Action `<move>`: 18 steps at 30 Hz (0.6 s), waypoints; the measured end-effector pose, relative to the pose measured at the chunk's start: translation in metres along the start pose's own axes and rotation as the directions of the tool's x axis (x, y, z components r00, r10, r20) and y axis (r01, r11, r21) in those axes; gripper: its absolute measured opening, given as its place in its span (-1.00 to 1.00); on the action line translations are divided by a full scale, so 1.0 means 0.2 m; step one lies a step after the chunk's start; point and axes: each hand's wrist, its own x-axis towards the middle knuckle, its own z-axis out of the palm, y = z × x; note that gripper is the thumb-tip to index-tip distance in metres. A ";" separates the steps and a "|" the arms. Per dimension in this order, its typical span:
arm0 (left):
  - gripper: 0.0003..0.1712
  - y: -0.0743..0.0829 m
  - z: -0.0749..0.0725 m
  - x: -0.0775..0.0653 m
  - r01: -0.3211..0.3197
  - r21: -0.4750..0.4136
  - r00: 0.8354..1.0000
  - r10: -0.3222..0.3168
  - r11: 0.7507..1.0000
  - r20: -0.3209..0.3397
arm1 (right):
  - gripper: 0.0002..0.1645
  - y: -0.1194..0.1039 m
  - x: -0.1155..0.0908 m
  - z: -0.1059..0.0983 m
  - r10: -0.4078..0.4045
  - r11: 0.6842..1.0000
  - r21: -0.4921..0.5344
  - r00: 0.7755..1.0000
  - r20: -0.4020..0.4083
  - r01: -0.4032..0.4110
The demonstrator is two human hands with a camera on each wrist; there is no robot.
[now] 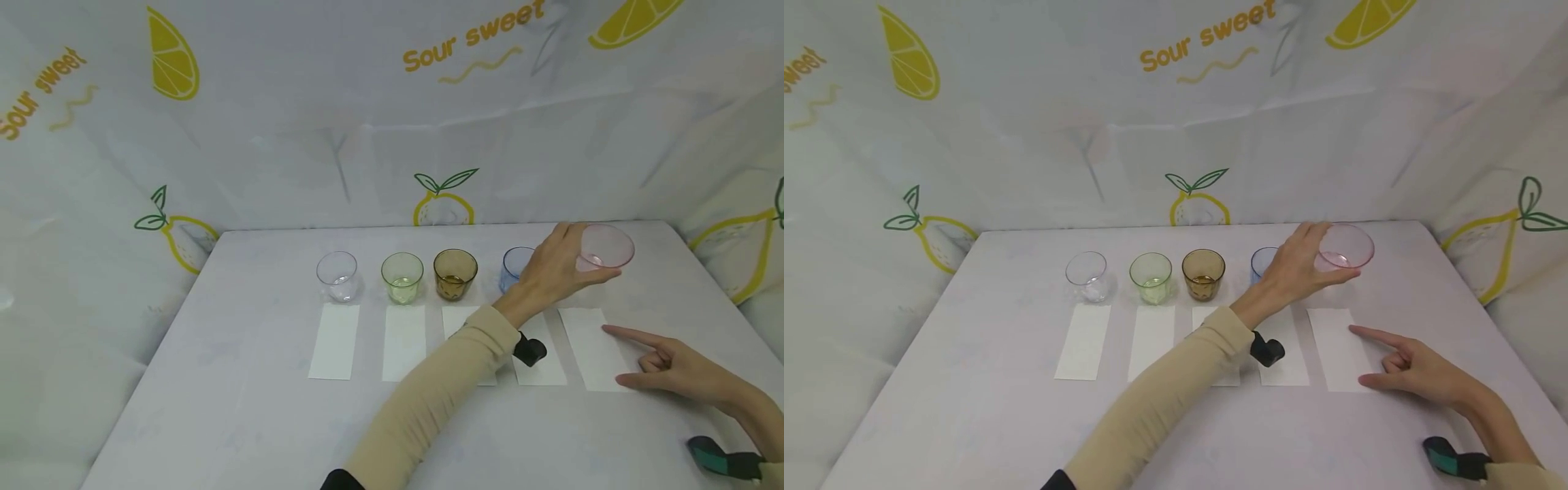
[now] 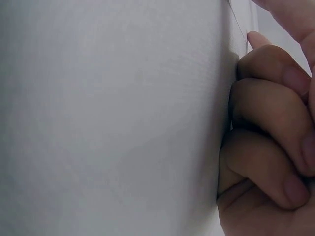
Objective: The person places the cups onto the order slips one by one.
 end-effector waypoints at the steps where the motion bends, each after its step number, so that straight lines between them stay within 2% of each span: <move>1: -0.11 0.00 -0.01 0.00 -0.005 -0.004 1.000 0.005 1.000 -0.001 | -0.03 0.00 0.00 0.00 -0.001 1.000 0.000 1.000 0.000 0.001; 11: -0.04 0.02 -0.06 -0.02 -0.012 -0.009 1.000 0.012 1.000 0.022 | 0.04 0.01 0.01 -0.01 0.006 0.999 -0.046 1.000 0.003 -0.006; 18: -0.02 0.02 -0.08 -0.05 -0.037 -0.011 0.999 0.037 0.999 0.014 | 0.05 0.01 0.02 -0.01 0.011 0.997 -0.073 1.000 0.006 -0.010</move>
